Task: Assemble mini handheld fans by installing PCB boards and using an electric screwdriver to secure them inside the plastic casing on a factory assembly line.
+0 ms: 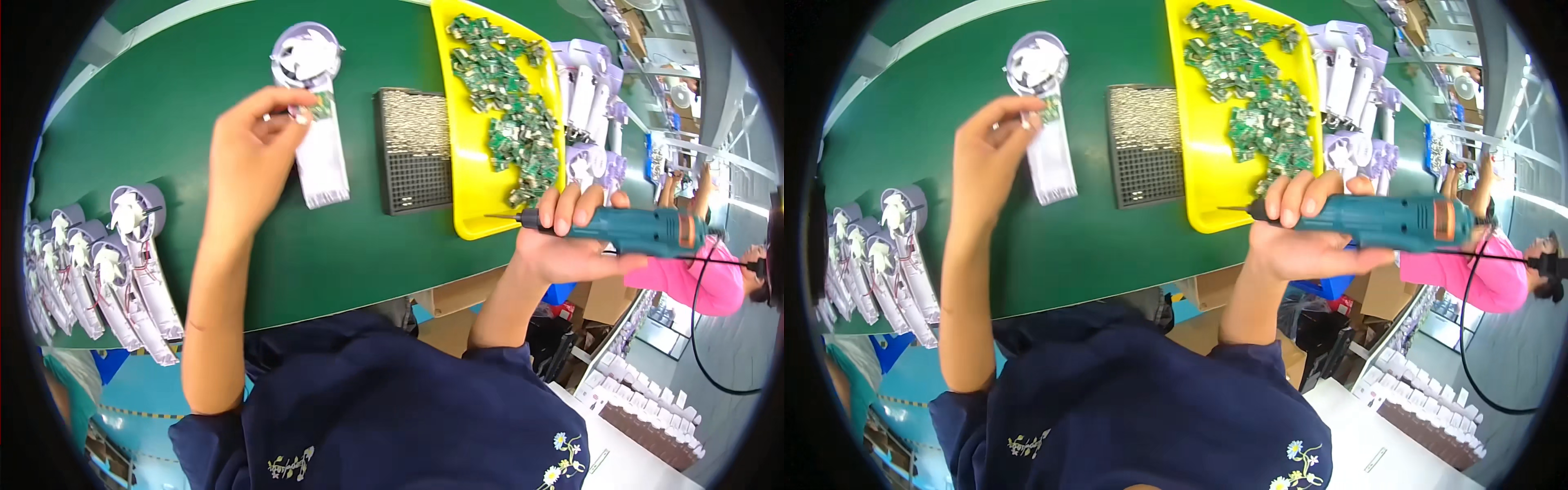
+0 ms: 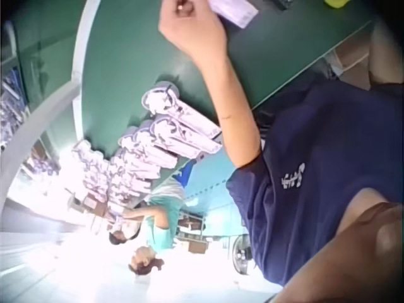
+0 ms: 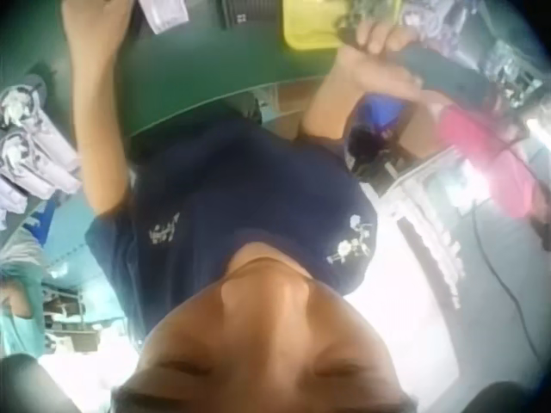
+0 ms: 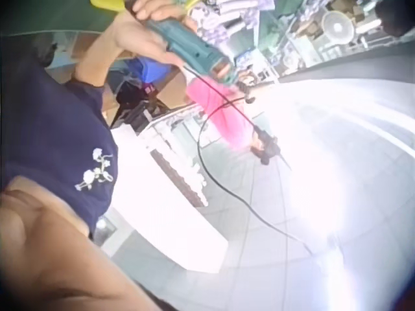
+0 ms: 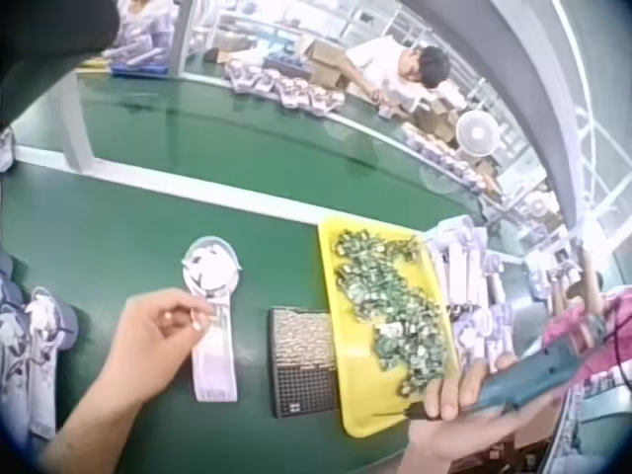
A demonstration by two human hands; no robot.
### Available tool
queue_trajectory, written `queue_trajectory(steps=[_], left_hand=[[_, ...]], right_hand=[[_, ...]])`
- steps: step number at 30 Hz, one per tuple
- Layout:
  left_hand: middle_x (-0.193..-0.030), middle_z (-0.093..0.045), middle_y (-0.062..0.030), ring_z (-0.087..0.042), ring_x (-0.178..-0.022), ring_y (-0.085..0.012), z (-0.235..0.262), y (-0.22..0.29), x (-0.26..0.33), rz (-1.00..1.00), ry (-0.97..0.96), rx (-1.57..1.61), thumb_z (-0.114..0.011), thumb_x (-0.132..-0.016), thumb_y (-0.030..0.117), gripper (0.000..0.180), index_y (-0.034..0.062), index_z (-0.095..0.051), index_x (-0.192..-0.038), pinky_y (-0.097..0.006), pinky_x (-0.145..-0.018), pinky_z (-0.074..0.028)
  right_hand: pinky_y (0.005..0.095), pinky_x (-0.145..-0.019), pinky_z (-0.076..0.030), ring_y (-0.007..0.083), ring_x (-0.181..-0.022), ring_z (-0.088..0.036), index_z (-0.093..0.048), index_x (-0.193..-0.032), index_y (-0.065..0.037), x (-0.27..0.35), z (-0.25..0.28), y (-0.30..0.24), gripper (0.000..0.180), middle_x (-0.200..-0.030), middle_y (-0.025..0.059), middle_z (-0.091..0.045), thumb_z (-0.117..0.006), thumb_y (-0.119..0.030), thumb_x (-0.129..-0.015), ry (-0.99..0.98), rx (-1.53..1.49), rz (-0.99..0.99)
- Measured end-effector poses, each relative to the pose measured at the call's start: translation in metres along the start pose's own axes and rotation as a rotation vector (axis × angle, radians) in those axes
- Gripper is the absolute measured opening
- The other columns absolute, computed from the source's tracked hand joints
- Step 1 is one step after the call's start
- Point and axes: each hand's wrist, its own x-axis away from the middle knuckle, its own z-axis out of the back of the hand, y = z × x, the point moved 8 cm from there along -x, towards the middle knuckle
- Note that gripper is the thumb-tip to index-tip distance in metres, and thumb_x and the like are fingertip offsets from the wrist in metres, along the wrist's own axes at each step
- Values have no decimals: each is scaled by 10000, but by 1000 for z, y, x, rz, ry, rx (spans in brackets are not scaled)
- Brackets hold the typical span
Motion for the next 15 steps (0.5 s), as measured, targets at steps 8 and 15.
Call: queue_trajectory(steps=[8,15], left_hand=[[-927,-677,-47,-615,-850,-98,-13,7,-82,-92,-20,-180,-652,-874,49,190,25,-733,-1044,-233,-765,-483],[-985,-664,-43,-603,-906,-117,-21,4,-120,-46,-115,-225,-661,-904,101,215,38,-712,-1103,-247,-841,-467]], right_hand=[[269,-441,-348,123,-501,-429,-543,-1131,-75,-5,71,-10,600,-682,31,-481,-303,-615,-1025,232,467,-482],[210,-505,-386,39,-589,-502,-646,-1059,-34,-12,52,19,280,-831,-12,-631,-788,-106,-829,-29,1002,-489]])
